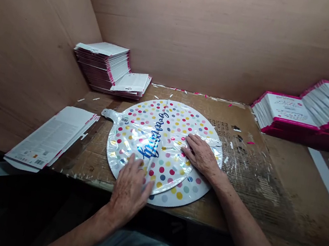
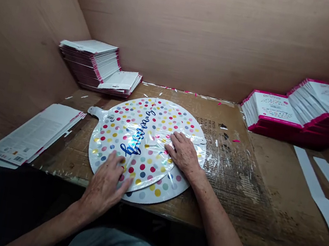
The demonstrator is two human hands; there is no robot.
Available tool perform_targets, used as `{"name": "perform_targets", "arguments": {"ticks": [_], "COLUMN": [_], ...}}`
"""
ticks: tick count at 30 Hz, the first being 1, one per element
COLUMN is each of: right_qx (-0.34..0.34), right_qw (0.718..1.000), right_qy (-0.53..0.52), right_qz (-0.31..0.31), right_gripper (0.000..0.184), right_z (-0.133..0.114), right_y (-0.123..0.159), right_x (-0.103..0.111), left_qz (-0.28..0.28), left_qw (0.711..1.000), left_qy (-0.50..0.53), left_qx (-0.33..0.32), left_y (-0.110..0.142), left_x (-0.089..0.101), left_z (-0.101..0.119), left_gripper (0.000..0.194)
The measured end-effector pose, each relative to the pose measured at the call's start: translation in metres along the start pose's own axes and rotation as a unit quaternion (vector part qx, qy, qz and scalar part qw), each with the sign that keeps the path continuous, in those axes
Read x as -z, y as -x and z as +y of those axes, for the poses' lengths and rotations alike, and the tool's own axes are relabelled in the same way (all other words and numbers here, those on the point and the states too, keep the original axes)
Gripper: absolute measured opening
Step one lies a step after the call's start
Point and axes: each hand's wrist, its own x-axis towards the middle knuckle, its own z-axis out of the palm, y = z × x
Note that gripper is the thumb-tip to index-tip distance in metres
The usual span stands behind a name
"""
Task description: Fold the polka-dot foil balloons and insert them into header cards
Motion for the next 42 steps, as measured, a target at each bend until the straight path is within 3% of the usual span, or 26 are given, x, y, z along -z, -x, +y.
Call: {"name": "perform_targets", "arguments": {"ticks": [2,4,6,7,8,10,12,13,14,15,17,18,20,22,25,28,30,32,35,37,39,42], "right_qx": [-0.022,-0.011,0.059,0.087,0.104,0.11,0.111,0.115,0.119,0.118,0.088,0.062,-0.007,-0.084,-0.175,-0.201,-0.206,-0.211,-0.165,-0.106,-0.074,-0.145], "right_qw": [0.997,0.987,0.978,0.973,0.97,0.962,0.964,0.969,0.975,0.981,0.989,0.989,0.979,0.962,0.953,0.916,0.883,0.893,0.943,0.971,0.981,0.971], "right_qy": [-0.06,-0.132,-0.169,-0.158,-0.13,-0.074,-0.05,-0.055,-0.068,-0.083,-0.118,-0.135,-0.169,-0.213,-0.244,-0.324,-0.393,-0.38,-0.263,-0.169,-0.118,-0.15], "right_qz": [0.04,0.087,0.108,0.143,0.18,0.238,0.237,0.213,0.177,0.133,0.032,-0.019,-0.112,-0.148,-0.032,0.123,0.151,0.121,0.121,0.134,0.137,0.121], "right_gripper": [0.045,0.053,0.07,0.081,0.083,0.072,0.064,0.064,0.063,0.061,0.054,0.047,0.024,0.029,0.045,0.067,0.088,0.09,0.081,0.085,0.076,0.046], "right_z": [-0.013,-0.035,-0.061,-0.072,-0.08,-0.088,-0.085,-0.08,-0.075,-0.069,-0.057,-0.052,-0.041,-0.029,-0.005,0.024,0.041,0.051,0.047,0.041,0.04,0.054], "right_y": [0.01,0.027,0.048,0.058,0.067,0.08,0.086,0.086,0.083,0.077,0.051,0.032,-0.017,-0.065,-0.1,-0.07,-0.03,0.008,0.043,0.05,0.047,0.03], "right_x": [0.014,0.032,0.045,0.047,0.046,0.037,0.028,0.027,0.03,0.036,0.058,0.072,0.1,0.118,0.119,0.089,0.062,0.04,0.026,0.027,0.03,0.031], "left_qz": [-0.093,-0.181,-0.223,-0.233,-0.242,-0.205,-0.086,-0.029,-0.001,-0.011,-0.099,-0.137,-0.169,-0.16,-0.092,-0.038,-0.029,-0.022,-0.016,-0.02,-0.028,-0.035], "left_qw": [0.986,0.926,0.852,0.834,0.839,0.905,0.973,0.988,0.99,0.985,0.961,0.951,0.949,0.965,0.99,0.99,0.988,0.986,0.984,0.983,0.983,0.983], "left_qy": [0.135,0.298,0.422,0.447,0.438,0.337,0.199,0.153,0.13,0.126,0.144,0.156,0.176,0.172,0.105,0.065,0.061,0.058,0.056,0.055,0.054,0.051], "left_qx": [0.044,0.143,0.216,0.224,0.214,0.162,0.079,0.019,-0.047,-0.116,-0.215,-0.229,-0.199,-0.118,0.036,0.117,0.136,0.153,0.17,0.173,0.172,0.171], "left_y": [-0.005,-0.017,-0.03,-0.036,-0.042,-0.054,-0.069,-0.077,-0.085,-0.093,-0.106,-0.11,-0.117,-0.123,-0.137,-0.154,-0.164,-0.17,-0.174,-0.175,-0.176,-0.179], "left_x": [0.011,0.026,0.042,0.05,0.056,0.062,0.059,0.054,0.047,0.04,0.025,0.019,0.009,0.001,-0.009,-0.019,-0.024,-0.027,-0.03,-0.031,-0.031,-0.03], "left_z": [0.016,0.033,0.045,0.047,0.047,0.041,0.027,0.019,0.009,-0.001,-0.02,-0.028,-0.039,-0.041,-0.031,-0.022,-0.019,-0.02,-0.022,-0.023,-0.025,-0.024], "left_gripper": [0.023,0.032,0.041,0.045,0.05,0.058,0.062,0.062,0.063,0.065,0.071,0.072,0.071,0.058,0.032,0.027,0.022,0.017,0.022,0.021,0.019,0.02]}}
